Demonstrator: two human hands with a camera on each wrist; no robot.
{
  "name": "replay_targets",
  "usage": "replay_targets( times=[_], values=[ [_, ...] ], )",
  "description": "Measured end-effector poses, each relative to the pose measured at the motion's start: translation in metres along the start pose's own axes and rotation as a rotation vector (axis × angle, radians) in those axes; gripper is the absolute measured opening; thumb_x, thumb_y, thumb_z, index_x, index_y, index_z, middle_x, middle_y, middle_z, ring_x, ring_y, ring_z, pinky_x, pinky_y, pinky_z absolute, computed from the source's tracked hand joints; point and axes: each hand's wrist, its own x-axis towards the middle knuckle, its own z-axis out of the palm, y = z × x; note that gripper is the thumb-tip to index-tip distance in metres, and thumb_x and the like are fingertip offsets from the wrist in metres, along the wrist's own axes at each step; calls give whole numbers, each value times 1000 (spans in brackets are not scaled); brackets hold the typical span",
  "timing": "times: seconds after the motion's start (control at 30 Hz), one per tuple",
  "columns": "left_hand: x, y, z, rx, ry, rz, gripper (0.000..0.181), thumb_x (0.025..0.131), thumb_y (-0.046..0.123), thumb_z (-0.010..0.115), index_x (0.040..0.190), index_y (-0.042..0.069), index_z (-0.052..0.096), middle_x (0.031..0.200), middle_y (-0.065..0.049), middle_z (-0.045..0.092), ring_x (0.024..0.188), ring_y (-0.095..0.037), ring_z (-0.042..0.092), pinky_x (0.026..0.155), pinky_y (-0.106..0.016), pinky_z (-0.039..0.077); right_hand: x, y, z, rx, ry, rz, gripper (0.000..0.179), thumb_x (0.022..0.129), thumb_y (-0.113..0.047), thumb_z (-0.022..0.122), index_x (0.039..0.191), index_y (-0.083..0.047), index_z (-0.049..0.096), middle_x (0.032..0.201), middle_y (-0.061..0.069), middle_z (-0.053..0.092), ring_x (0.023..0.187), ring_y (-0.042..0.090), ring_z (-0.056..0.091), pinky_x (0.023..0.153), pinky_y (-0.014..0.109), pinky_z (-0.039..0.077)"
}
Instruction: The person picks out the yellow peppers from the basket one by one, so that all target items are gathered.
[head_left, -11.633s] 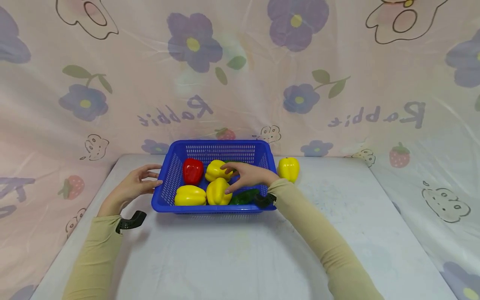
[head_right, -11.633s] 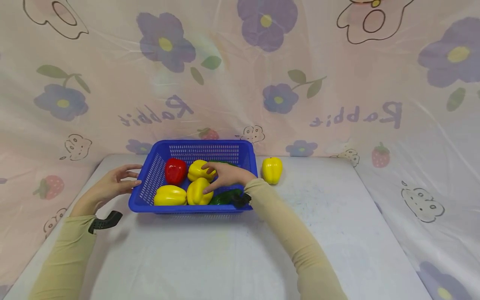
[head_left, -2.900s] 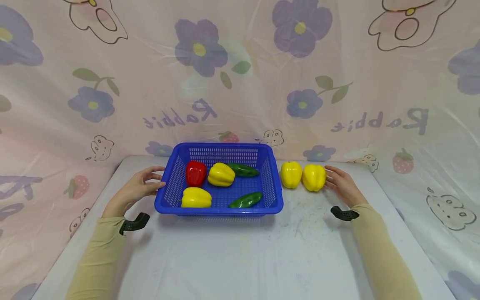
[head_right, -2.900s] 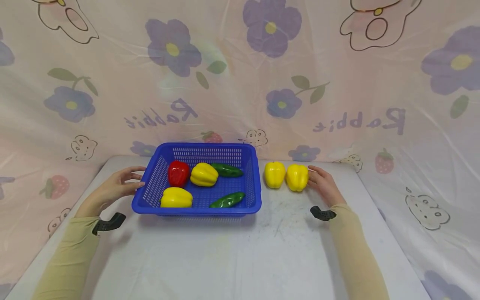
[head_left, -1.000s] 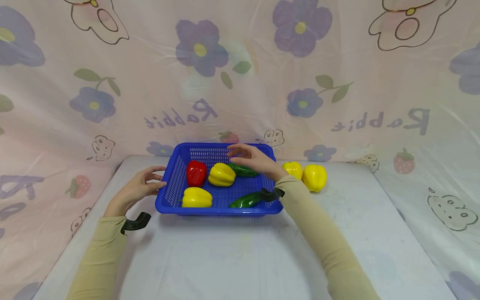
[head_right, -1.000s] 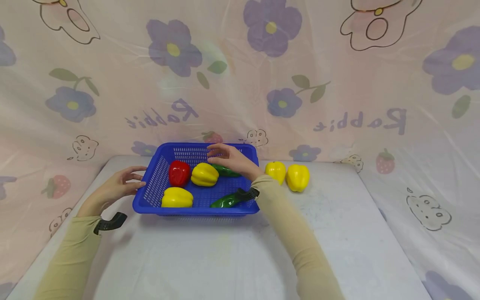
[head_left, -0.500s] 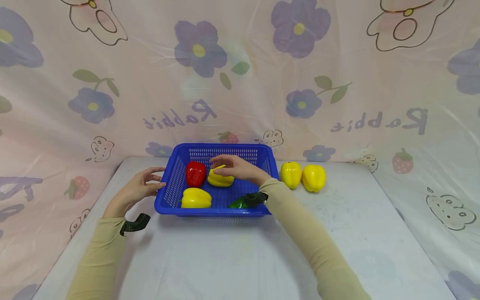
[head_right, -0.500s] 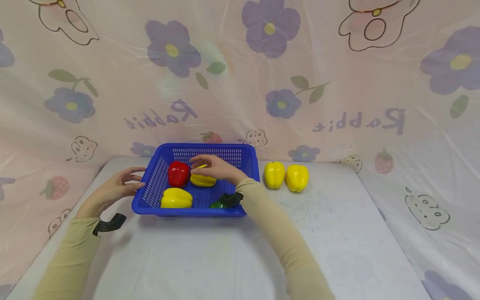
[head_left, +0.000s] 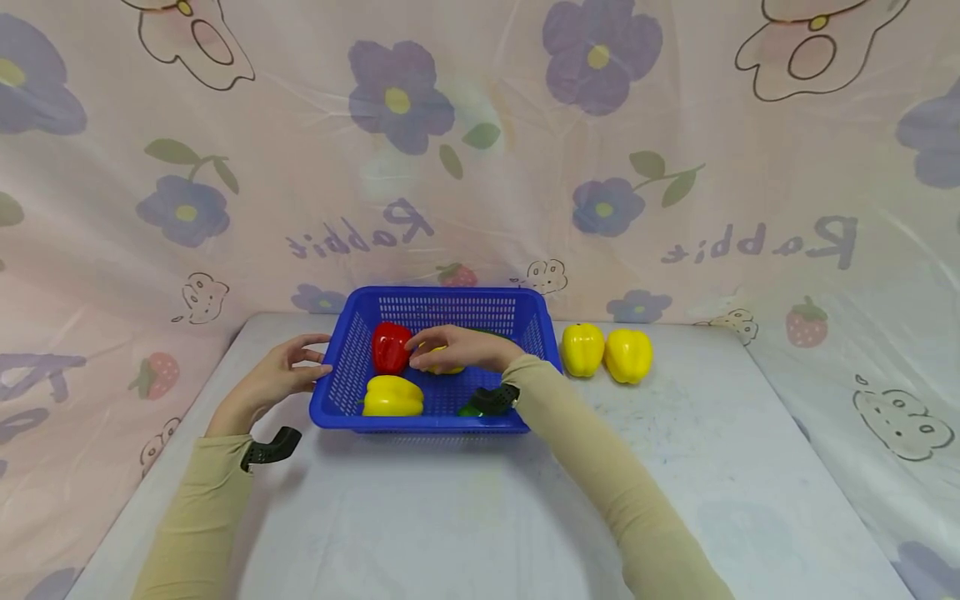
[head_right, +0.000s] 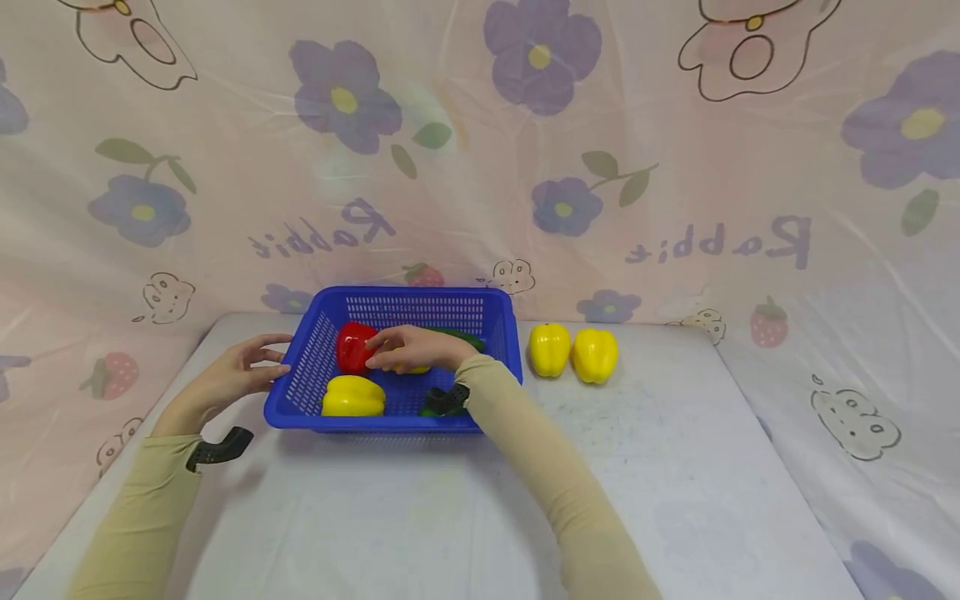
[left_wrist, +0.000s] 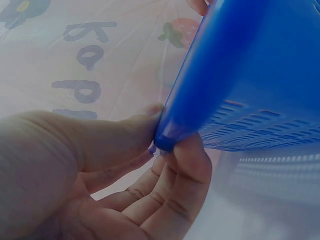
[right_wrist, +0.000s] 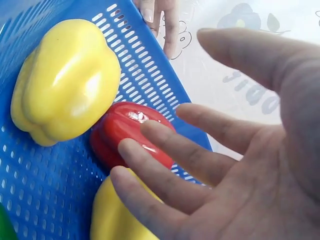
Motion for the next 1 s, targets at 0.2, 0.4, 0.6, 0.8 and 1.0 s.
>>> replay_targets(
  times=[0.2,0.4,0.6,0.8,1.0],
  values=[
    [1,0,0,-4,-7,-5,63,94,15,62,146,1,29,118,-28,49,88,-27,64,78,-35,56,1,-1,2,3,-9,33,50,95,-23,60,137,0,47,123,12,57,118,38,49,99,45,43],
    [0,-1,-1,-5,-10,2,64,95,15,61,147,0,27,120,-30,48,89,-27,64,79,-36,56,7,-1,6,14,-14,74,47,95,-23,61,134,0,50,122,6,58,118,36,51,97,43,46],
    [1,-2,-2,-19,-11,-8,64,95,15,61,147,2,27,121,-30,47,90,-29,64,80,-36,55,12,-2,12,28,-16,138,42,95,-22,61,131,-3,53,122,6,58,116,36,53,96,45,47],
    [2,-3,-3,-17,-14,-2,64,95,15,62,147,1,27,119,-29,48,89,-29,64,80,-36,56,17,2,16,-16,-19,194,39,92,-29,65,126,-10,58,121,2,58,111,28,57,93,42,49],
    [2,-3,-2,-12,-18,-3,64,94,16,62,147,1,27,119,-29,48,89,-30,64,80,-36,56,19,2,19,-66,-31,229,43,91,-34,65,127,-12,58,122,1,57,105,22,59,91,40,50]
  ],
)
